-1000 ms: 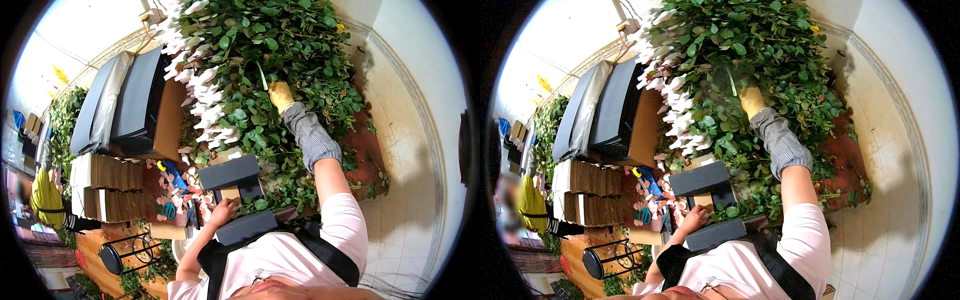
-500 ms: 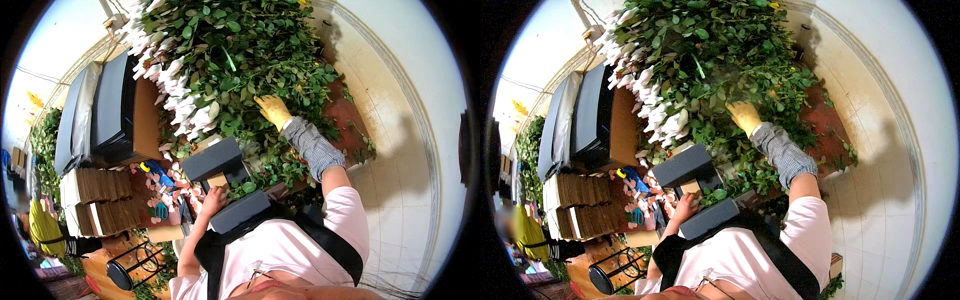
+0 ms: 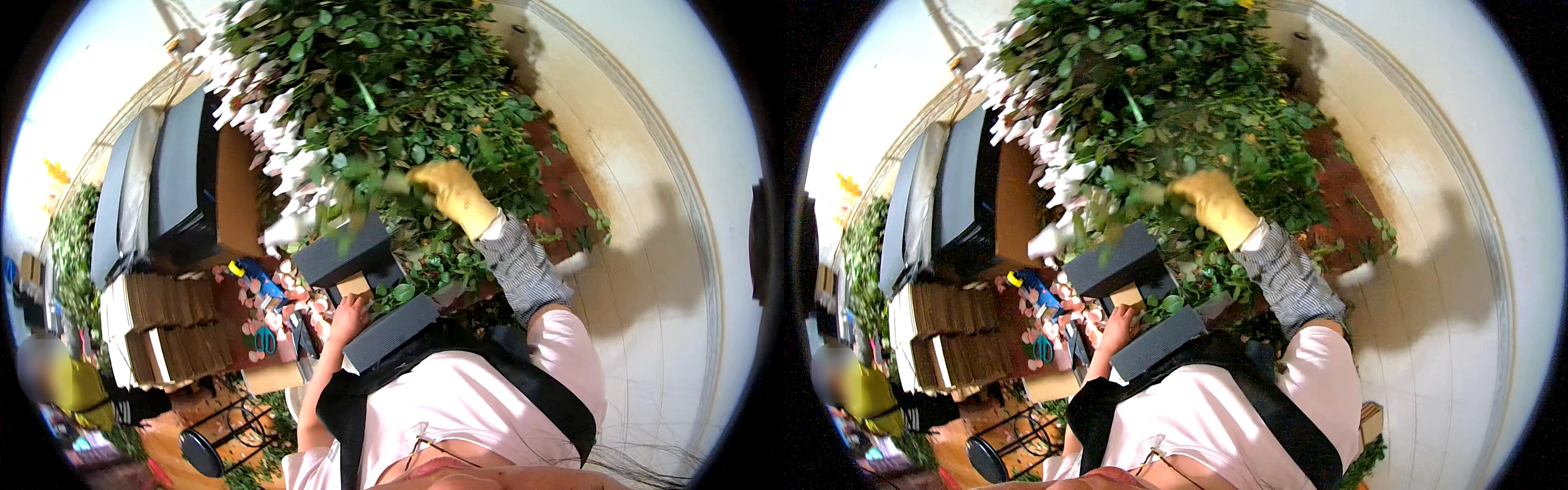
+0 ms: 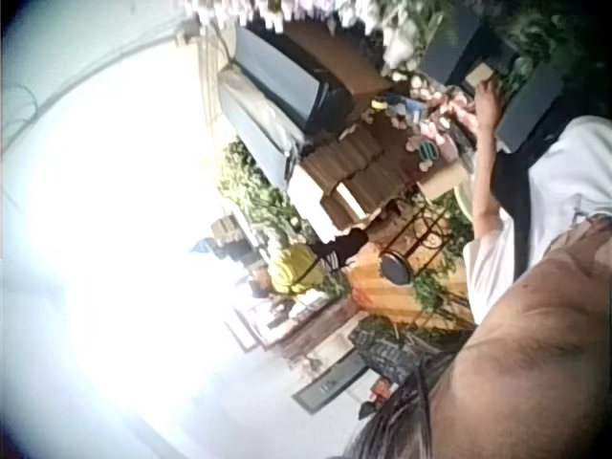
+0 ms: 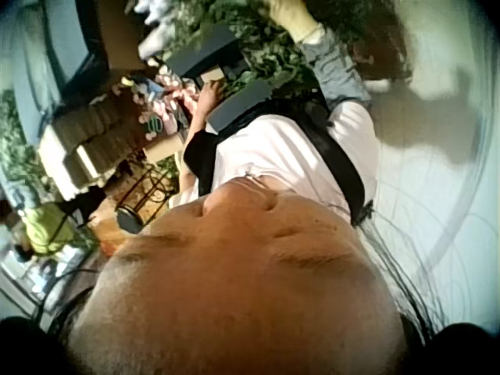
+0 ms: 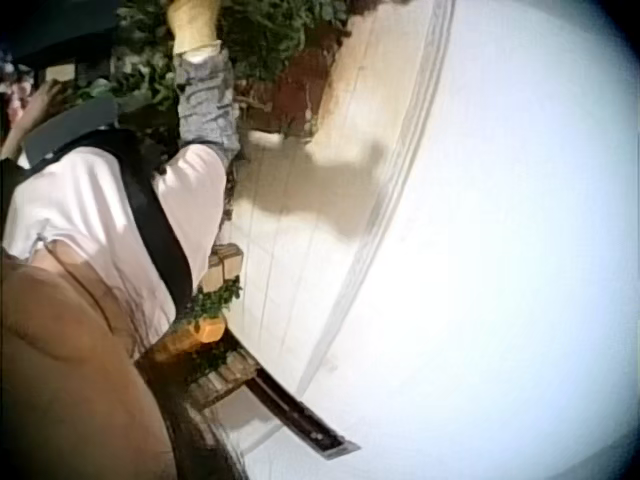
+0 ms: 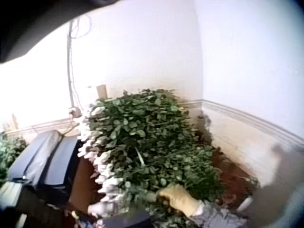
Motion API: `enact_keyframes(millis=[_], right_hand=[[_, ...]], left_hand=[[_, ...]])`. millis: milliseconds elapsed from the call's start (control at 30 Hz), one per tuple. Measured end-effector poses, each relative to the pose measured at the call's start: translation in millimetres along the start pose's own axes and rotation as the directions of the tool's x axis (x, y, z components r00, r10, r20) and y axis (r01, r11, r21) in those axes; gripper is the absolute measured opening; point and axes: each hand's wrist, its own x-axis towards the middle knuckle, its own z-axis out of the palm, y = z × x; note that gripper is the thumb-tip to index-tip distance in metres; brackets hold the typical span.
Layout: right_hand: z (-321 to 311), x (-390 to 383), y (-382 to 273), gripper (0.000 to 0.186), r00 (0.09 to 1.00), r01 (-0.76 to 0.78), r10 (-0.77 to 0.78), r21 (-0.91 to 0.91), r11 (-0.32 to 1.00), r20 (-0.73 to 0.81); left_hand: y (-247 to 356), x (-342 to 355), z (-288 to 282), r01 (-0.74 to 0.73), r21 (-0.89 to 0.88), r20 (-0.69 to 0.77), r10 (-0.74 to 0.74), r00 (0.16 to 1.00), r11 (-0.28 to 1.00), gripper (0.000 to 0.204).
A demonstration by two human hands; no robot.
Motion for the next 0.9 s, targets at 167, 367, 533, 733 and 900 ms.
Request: enact_keyframes(millis=[167, 367, 533, 733, 900], right_hand=[[73.9, -87.2, 5.4, 0.018, 0.823, -0.017, 0.136, -0.215, 0.976, 0.552], [192.8, -159.6, 56.9, 0.004, 0.758, -0.568, 0.415, 0.197, 0.799, 0.503], [205.6, -172.4, 59.0, 0.007, 0.942, -0.062, 0.106, -0.145, 0.987, 0.318], [79.8, -39.7, 39.7, 0.047, 0.91, -0.082, 0.108, -0.08, 0.993, 0.4], [34.6, 109.4, 64.2, 0.064, 0.899, 0.021, -0.152, -0.306, 0.952, -0.411]], left_hand=[[12.9, 2.7, -14.0, 0.21, 0.137, 0.237, -0.238, 0.942, 0.968, 0.036], [12.9, 4.7, -17.2, -0.071, 0.189, 0.026, 0.067, 0.997, 0.979, 0.031], [11.4, 8.8, -27.8, -0.097, 0.29, 0.075, 0.078, 0.994, 0.952, 0.037], [13.3, -0.3, -15.6, 0.092, 0.01, -0.052, -0.091, 0.994, 0.996, 0.043], [11.2, 3.8, -12.8, 0.055, -0.084, -0.104, -0.064, 0.993, 0.995, 0.047]])
